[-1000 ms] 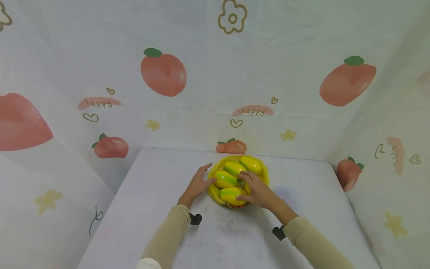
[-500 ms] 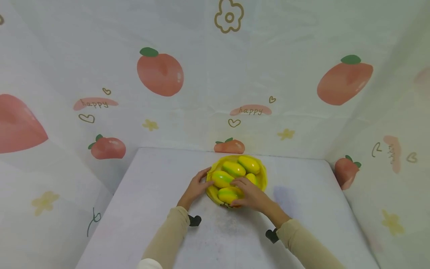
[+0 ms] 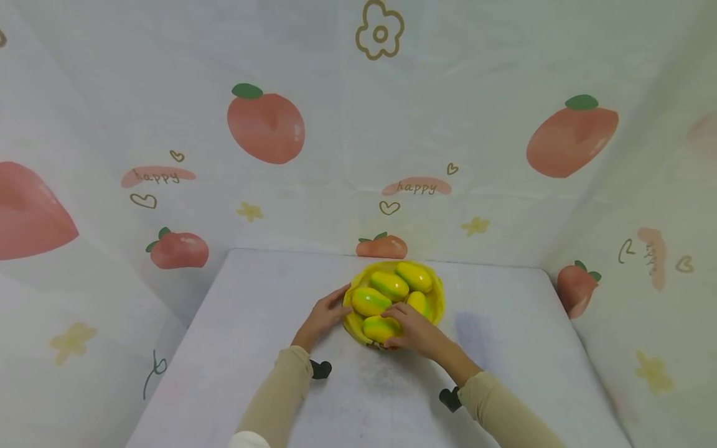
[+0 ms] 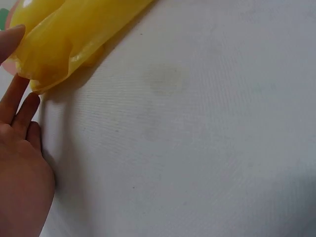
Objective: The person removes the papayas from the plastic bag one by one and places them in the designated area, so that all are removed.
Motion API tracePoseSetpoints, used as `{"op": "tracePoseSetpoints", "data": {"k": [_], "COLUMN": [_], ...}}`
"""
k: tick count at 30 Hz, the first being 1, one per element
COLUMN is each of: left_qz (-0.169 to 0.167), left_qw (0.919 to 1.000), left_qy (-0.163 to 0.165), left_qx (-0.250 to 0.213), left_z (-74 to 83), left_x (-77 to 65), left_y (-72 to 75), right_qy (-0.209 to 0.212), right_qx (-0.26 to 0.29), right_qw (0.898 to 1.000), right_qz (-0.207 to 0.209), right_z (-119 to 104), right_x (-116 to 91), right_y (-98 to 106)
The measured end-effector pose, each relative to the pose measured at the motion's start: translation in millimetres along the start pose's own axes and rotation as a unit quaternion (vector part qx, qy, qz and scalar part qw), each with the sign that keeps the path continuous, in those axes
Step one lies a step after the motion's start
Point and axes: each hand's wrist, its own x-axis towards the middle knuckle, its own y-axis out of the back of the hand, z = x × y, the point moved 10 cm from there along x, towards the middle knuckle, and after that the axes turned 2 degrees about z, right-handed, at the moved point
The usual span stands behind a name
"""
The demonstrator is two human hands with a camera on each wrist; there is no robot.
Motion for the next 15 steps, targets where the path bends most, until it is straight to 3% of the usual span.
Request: {"op": "tracePoseSetpoints", "data": {"k": [6, 15], "left_qz": [-0.002, 0.000], "left_qw": [0.9994, 0.9987], "left_qy": [-0.016, -0.005], "left_qx": [-0.030, -0.051], "left_z": [4.0, -2.1], "left_x": [1.1, -0.8], "left_y": [2.2, -0.4], "right_qy": [-0.021, -0.014], "right_qx": [0.010, -0.006], "right_qw": [1.000, 1.000], "right_qz": [-0.006, -0.005], "right_z": [2.4, 0.0], "right_x": [3.3, 1.8], "right_y": [-0.2, -5.6]}}
